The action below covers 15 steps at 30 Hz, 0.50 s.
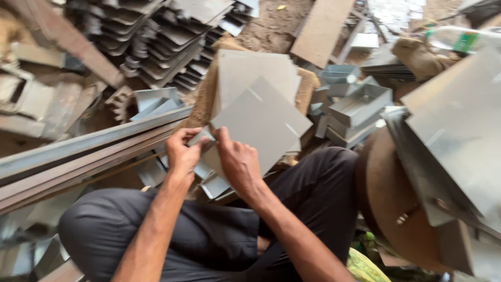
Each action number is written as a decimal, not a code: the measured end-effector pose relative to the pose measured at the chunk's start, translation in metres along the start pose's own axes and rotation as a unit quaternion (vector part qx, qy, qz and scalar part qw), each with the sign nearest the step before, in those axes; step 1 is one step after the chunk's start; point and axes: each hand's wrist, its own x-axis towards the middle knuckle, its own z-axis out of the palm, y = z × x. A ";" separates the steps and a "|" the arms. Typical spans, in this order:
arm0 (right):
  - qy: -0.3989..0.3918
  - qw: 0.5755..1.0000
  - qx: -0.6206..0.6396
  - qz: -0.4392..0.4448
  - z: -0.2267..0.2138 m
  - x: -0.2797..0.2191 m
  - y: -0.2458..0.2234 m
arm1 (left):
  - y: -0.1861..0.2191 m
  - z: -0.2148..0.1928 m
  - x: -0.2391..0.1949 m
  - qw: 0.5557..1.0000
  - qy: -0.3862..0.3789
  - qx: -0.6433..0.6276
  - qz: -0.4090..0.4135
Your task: The person rubs a small handheld sanding block against the edges and surfaces of rectangular metal plates.
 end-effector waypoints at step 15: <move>-0.037 0.999 0.038 0.014 -0.001 0.008 0.002 | -0.023 0.005 0.012 0.998 0.029 -0.016 0.048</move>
